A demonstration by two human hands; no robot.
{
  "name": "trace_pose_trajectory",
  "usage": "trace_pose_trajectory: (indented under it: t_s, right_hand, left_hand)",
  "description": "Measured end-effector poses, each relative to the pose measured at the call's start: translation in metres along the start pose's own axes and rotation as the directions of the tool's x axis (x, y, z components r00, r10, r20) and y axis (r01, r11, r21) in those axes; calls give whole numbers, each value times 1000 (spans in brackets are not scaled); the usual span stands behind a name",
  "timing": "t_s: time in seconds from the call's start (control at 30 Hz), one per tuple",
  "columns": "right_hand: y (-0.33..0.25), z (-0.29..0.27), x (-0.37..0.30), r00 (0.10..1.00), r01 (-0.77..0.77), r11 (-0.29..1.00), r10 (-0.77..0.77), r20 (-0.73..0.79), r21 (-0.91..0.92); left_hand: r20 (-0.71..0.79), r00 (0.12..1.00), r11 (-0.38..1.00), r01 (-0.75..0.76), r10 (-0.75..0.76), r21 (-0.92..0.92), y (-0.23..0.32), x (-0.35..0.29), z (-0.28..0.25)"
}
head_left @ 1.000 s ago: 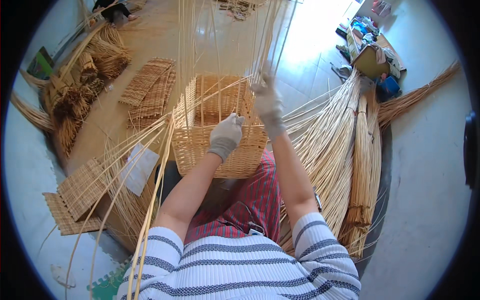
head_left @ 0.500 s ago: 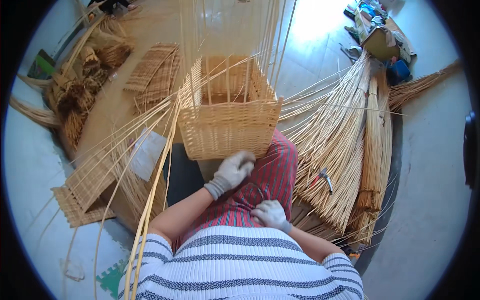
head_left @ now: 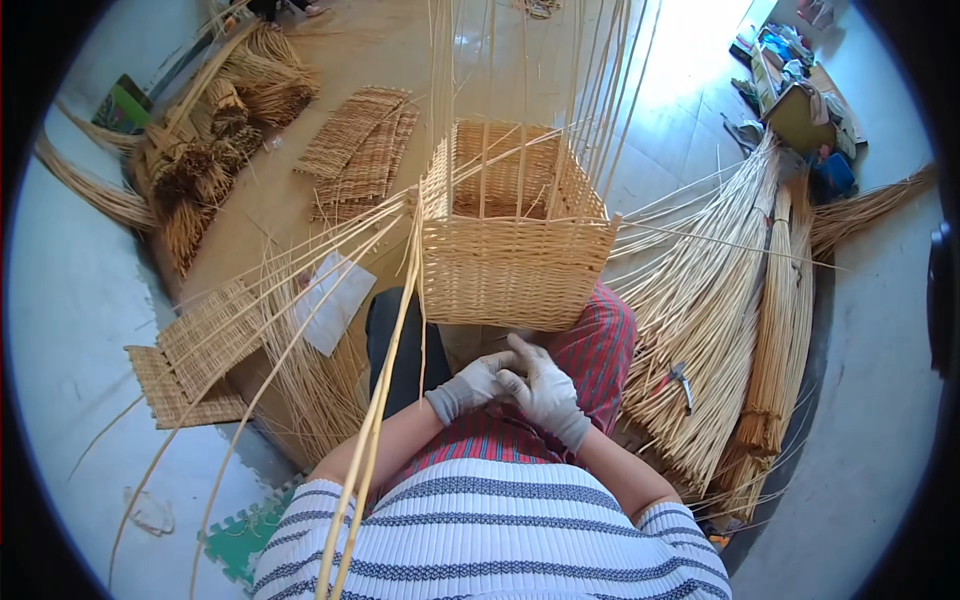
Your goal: Weaving a wicker basket and measuring its dimensions using a tape measure and shears.
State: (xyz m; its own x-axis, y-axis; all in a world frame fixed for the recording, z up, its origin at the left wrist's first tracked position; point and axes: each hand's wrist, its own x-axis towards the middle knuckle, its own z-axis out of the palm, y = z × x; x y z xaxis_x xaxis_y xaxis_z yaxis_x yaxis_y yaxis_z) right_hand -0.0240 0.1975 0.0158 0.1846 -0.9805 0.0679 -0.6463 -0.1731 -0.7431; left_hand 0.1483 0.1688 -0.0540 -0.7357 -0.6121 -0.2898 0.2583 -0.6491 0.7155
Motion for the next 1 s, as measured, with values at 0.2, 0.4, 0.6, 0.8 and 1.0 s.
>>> trace_pose_trajectory:
  t_s: [0.2,0.4,0.6,0.8,1.0]
  right_hand:
    - [12,-47,39,805,-134,991,112,582,-6]
    - [18,-136,139,994,-104,979,98,-43,-174]
    - [-40,-119,213,977,-115,947,163,139,-301]
    - [-58,-106,239,965,-102,923,183,190,-372]
    - [-54,-103,243,973,-132,898,198,118,-419]
  left_hand:
    - [-129,989,935,114,-74,337,62,-21,-4]
    - [-480,711,817,-235,513,526,197,-34,-131]
    - [-333,740,791,-428,584,437,273,11,-119]
    - [-298,751,750,-371,590,548,277,21,-126]
    - [-350,736,746,-307,580,591,279,21,-118]
